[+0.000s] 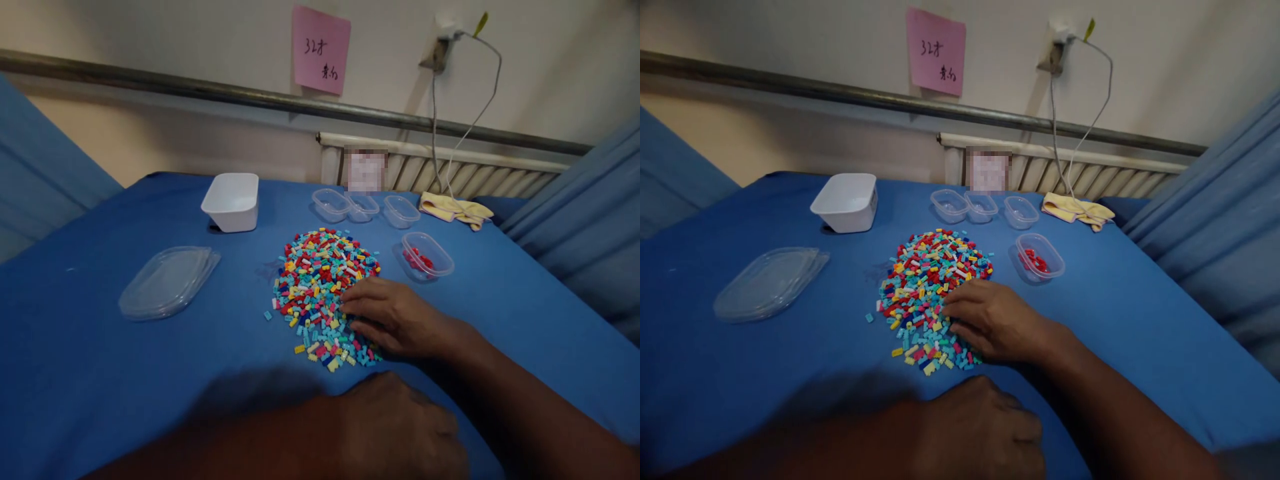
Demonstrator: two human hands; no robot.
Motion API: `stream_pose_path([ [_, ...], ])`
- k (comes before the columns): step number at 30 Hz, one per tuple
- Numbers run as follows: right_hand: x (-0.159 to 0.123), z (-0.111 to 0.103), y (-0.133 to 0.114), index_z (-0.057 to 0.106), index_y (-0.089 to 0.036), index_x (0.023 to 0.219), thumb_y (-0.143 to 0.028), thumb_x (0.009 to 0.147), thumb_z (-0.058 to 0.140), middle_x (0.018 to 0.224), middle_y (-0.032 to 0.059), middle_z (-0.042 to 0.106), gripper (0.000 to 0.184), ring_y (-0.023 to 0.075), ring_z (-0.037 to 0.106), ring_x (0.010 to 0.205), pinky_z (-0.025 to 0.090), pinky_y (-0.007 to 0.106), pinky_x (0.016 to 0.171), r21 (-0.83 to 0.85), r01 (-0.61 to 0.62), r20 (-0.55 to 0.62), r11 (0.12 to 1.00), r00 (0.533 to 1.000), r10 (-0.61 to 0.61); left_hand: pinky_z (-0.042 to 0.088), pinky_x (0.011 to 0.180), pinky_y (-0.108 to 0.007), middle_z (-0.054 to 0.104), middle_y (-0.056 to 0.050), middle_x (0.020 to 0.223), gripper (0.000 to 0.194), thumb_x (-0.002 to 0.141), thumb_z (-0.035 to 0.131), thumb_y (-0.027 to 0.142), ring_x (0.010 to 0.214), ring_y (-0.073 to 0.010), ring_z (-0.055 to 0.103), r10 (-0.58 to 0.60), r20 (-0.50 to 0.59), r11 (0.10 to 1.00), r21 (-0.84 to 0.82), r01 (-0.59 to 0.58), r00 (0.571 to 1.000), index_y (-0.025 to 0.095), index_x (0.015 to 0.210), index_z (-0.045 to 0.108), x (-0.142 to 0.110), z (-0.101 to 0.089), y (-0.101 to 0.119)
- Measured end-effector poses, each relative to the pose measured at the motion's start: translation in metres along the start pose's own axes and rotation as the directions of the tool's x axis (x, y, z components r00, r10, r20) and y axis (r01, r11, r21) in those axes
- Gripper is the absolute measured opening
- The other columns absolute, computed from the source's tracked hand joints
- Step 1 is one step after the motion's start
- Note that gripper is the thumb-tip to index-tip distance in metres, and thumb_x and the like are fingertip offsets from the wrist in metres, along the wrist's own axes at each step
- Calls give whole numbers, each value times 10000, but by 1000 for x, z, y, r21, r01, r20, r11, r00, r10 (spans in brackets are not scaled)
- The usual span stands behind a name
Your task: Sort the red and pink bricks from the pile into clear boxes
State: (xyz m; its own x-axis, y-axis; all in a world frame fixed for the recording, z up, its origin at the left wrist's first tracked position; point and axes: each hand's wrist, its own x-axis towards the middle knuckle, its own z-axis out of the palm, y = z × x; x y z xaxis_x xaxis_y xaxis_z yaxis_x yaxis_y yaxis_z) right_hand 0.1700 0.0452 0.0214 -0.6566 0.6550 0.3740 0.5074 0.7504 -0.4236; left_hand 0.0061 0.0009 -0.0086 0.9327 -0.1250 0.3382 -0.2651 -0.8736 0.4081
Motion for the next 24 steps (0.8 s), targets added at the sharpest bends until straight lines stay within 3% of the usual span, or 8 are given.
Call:
stream_pose_path([
  [4, 6, 7, -10, 728, -228, 1255, -198, 1094, 601, 1284, 94, 795, 207, 214, 730, 1202, 608, 395, 1038, 77, 87, 59, 993, 994, -92, 319, 423, -302, 677, -3, 829, 377, 1111, 577, 424, 589, -143, 551, 8, -6, 1000, 14, -7, 1000, 202, 848, 730, 0, 4, -1],
  [8, -7, -20, 4, 754, -233, 1243, -206, 1057, 652, 1159, 92, 828, 213, 224, 775, 1051, 626, 376, 940, -57, 55, -162, 997, 985, -64, 349, 460, -317, 699, 0, 870, 359, 1117, 573, 437, 654, -157, 594, -9, 8, 1000, 21, 9, 1000, 217, 879, 727, 0, 3, 1],
  [10, -24, -48, 26, 784, -233, 1203, -219, 1044, 635, 1121, 93, 839, 218, 251, 785, 1004, 619, 389, 898, -259, -228, -402, 939, 909, 110, 371, 491, -326, 711, 4, 915, 330, 1115, 584, 422, 698, -158, 613, -28, 10, 1000, 15, 28, 1000, 223, 890, 719, -2, 3, 2],
  [13, -52, -87, 63, 830, -225, 1128, -301, 980, 674, 1024, 81, 855, 228, 281, 796, 906, 606, 401, 835, -338, -651, -593, 679, 708, 384, 402, 535, -329, 708, 8, 935, 248, 1090, 643, 394, 743, -157, 620, -34, 22, 999, -14, 34, 999, 226, 918, 702, -6, 4, 0],
  [14, -59, -97, 74, 840, -232, 1092, -305, 960, 668, 974, 67, 856, 229, 277, 794, 869, 593, 385, 793, -357, -709, -559, 608, 684, 469, 414, 551, -328, 703, 9, 927, 208, 1078, 668, 379, 755, -158, 620, -21, 26, 999, -24, 21, 999, 225, 941, 697, -8, 5, -1],
  [16, -64, -111, 90, 853, -246, 1048, -289, 939, 647, 961, 53, 862, 236, 265, 792, 863, 560, 355, 765, -443, -713, -398, 543, 700, 593, 432, 580, -325, 692, 14, 905, 140, 1056, 704, 345, 768, -158, 614, 11, 19, 999, -31, -10, 1000, 222, 994, 686, -10, 8, -5],
  [20, -46, -118, 98, 854, -263, 1058, -216, 935, 612, 1005, 37, 866, 275, 229, 777, 900, 480, 306, 742, -552, -593, -59, 586, 729, 682, 424, 590, -316, 683, 29, 885, 149, 1047, 727, 322, 763, -132, 619, 31, -13, 998, -46, -32, 999, 212, 987, 646, -14, 19, -15],
  [24, -17, -116, 95, 832, -232, 1050, -194, 902, 659, 976, 67, 844, 231, 224, 732, 835, 357, 310, 636, -626, -513, 145, 587, 663, 734, 412, 576, -282, 686, 31, 872, 214, 1041, 739, 310, 736, -112, 601, 51, -3, 998, -37, -51, 999, 193, 908, 618, -14, 31, -23],
])
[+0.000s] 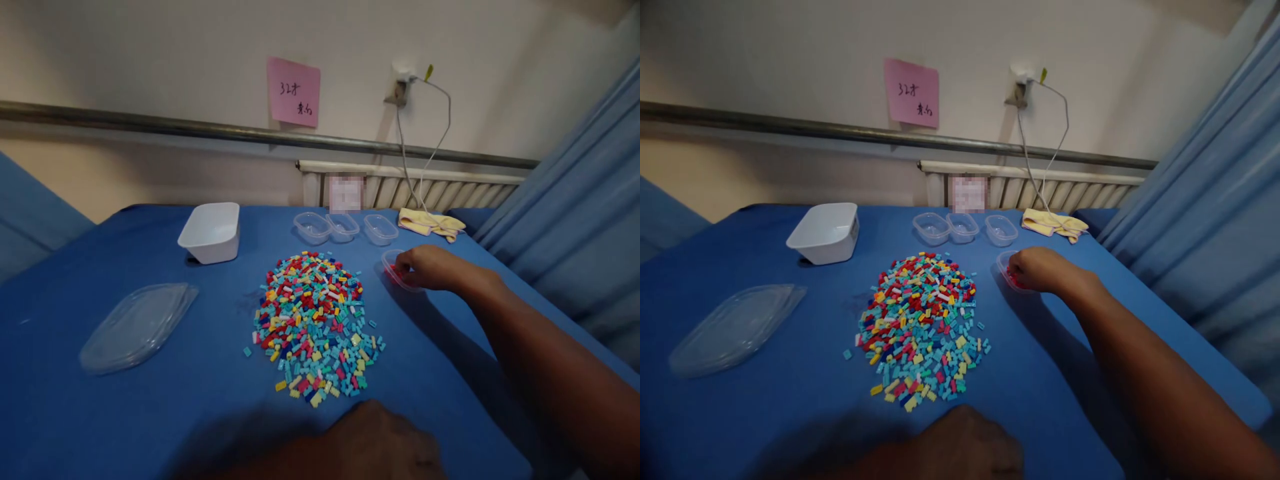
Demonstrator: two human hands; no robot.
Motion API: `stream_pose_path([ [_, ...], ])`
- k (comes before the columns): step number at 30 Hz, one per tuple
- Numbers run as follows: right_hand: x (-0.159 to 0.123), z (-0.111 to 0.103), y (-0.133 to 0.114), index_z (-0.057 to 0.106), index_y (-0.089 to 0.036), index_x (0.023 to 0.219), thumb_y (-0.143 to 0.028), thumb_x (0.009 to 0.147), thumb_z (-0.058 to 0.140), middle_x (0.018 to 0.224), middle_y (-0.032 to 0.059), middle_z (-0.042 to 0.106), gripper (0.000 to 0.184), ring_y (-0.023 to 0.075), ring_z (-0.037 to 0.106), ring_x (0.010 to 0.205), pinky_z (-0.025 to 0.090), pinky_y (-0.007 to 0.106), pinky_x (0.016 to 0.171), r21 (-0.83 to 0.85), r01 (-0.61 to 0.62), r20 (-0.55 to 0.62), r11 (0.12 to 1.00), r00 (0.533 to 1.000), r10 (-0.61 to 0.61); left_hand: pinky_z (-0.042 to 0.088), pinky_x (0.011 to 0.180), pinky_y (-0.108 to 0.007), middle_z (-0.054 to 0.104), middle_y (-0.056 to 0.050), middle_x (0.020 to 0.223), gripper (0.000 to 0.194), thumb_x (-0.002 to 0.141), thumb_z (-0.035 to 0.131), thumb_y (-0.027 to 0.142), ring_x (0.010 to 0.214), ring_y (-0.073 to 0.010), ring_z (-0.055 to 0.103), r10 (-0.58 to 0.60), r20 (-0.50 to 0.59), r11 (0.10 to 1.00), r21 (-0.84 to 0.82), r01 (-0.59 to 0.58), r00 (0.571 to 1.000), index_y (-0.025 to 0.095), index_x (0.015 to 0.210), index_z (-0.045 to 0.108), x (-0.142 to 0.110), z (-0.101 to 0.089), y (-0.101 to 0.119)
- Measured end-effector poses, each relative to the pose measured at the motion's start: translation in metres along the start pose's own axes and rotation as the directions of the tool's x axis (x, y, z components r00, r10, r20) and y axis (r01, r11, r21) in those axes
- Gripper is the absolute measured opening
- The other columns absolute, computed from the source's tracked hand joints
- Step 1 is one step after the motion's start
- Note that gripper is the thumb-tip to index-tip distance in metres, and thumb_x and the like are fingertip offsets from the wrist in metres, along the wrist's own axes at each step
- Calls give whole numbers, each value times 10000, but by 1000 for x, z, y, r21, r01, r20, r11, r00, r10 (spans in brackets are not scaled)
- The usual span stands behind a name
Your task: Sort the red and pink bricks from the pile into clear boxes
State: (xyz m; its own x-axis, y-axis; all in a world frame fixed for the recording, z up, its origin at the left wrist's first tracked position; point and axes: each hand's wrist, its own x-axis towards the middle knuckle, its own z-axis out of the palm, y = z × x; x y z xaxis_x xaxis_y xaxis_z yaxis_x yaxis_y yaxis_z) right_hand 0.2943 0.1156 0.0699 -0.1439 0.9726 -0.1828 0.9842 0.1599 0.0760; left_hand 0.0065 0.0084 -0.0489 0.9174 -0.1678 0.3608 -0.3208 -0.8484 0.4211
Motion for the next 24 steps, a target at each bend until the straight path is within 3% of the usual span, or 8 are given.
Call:
stream_pose_path([
  [2, 6, -2, -5, 820, -215, 1033, -173, 891, 668, 969, 93, 831, 213, 225, 712, 811, 312, 320, 610, -25, 3, 60, 1000, 998, -1, 378, 535, -269, 671, 38, 820, 252, 1062, 709, 318, 687, -105, 572, -22, 15, 1000, -17, 22, 1000, 190, 869, 611, 0, 3, -2],
  [4, 10, -1, -5, 806, -196, 1033, -152, 901, 651, 976, 123, 821, 208, 224, 699, 797, 302, 326, 606, -32, 0, 75, 999, 997, 2, 342, 501, -250, 640, 45, 746, 313, 1089, 669, 351, 631, -91, 548, -116, 34, 990, -82, 118, 993, 186, 832, 598, 1, 3, -1],
  [7, 12, 3, -3, 779, -179, 1074, -159, 919, 651, 986, 148, 811, 202, 232, 697, 793, 318, 325, 614, -29, -11, 78, 1000, 997, 13, 309, 476, -222, 616, 46, 682, 397, 1119, 605, 409, 560, -74, 519, -284, 97, 931, -211, 298, 954, 181, 795, 590, 2, 2, 0],
  [9, 13, 4, -3, 767, -184, 1082, -175, 927, 660, 985, 150, 806, 188, 243, 707, 801, 342, 328, 626, -26, -11, 85, 1000, 996, 13, 291, 458, -225, 624, 43, 672, 426, 1123, 587, 430, 520, -75, 484, -328, 148, 905, -235, 355, 933, 181, 777, 596, 2, 5, -1],
  [14, 13, 6, -5, 773, -261, 1074, -231, 930, 685, 1005, 167, 810, 170, 295, 726, 834, 429, 364, 678, 30, -28, 56, 999, 998, 27, 287, 445, -248, 634, 33, 688, 383, 1067, 658, 471, 512, -89, 467, -322, 174, 920, -175, 351, 931, 192, 805, 645, -2, 22, -8],
  [17, 14, 8, -3, 778, -283, 1063, -235, 926, 689, 1001, 148, 819, 170, 289, 724, 823, 434, 360, 677, 57, -41, 33, 998, 999, 39, 308, 461, -255, 619, 27, 677, 410, 1079, 619, 502, 528, -96, 488, -338, 182, 907, -198, 371, 923, 199, 806, 661, -5, 24, -9],
  [21, 12, 5, 9, 775, -238, 1206, -190, 959, 617, 1040, 103, 840, 297, 244, 739, 884, 429, 315, 711, 71, -95, -50, 993, 994, 99, 310, 473, -254, 602, 21, 655, 430, 1087, 595, 515, 523, -100, 487, -326, 182, 903, -229, 363, 928, 198, 806, 667, -7, 20, -11],
  [24, 8, -2, 19, 768, -233, 1276, -185, 976, 575, 1177, 90, 835, 359, 244, 746, 1014, 447, 302, 777, 68, -136, -122, 988, 982, 143, 279, 448, -238, 542, 31, 592, 474, 1085, 598, 522, 463, -86, 425, -336, 247, 895, -216, 390, 909, 188, 750, 636, -6, 24, -15],
])
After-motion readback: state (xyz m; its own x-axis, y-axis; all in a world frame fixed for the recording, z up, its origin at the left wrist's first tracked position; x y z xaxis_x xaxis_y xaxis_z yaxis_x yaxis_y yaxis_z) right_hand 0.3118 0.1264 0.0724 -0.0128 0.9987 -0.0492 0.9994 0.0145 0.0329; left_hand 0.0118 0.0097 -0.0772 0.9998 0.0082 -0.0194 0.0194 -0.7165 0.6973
